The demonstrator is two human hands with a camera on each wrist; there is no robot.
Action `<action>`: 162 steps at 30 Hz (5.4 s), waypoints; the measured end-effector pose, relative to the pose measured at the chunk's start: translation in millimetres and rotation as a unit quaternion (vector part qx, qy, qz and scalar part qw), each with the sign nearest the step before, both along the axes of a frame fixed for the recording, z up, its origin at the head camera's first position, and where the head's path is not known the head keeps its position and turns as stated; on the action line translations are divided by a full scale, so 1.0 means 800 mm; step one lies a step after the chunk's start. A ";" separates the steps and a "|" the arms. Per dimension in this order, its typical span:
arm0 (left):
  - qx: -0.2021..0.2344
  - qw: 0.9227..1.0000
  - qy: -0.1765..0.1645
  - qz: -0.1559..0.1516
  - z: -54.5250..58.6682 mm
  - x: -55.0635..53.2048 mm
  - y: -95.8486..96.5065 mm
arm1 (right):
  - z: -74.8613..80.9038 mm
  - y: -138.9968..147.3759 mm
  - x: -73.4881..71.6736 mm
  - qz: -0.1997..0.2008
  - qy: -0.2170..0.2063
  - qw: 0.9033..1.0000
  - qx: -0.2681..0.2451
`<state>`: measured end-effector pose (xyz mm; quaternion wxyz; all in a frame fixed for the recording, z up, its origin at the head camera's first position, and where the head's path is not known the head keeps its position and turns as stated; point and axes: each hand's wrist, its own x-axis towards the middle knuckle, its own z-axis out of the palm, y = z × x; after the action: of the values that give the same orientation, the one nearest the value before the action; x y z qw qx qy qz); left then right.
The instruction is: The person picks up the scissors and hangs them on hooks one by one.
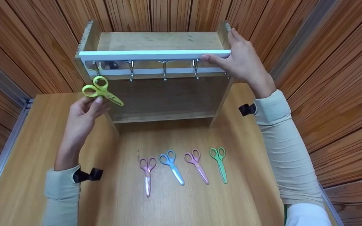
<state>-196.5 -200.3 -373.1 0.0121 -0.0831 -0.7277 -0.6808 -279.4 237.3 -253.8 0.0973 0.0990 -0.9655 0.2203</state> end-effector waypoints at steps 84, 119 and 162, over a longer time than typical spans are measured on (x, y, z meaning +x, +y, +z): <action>-0.531 0.843 0.061 0.061 -0.245 0.120 0.139 | -0.007 0.004 0.006 -0.018 0.008 1.000 -0.012; -0.682 0.712 0.147 0.078 -0.227 0.132 0.168 | -0.011 0.000 0.012 -0.017 0.004 1.000 -0.012; -0.212 0.972 0.086 0.060 -0.086 0.079 0.117 | -0.012 0.000 0.008 0.000 0.011 1.000 -0.014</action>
<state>-132.9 -106.9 -441.7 0.0972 -0.0981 -0.8553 -0.4995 -272.8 237.1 -263.2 0.1095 0.1003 -0.9611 0.2328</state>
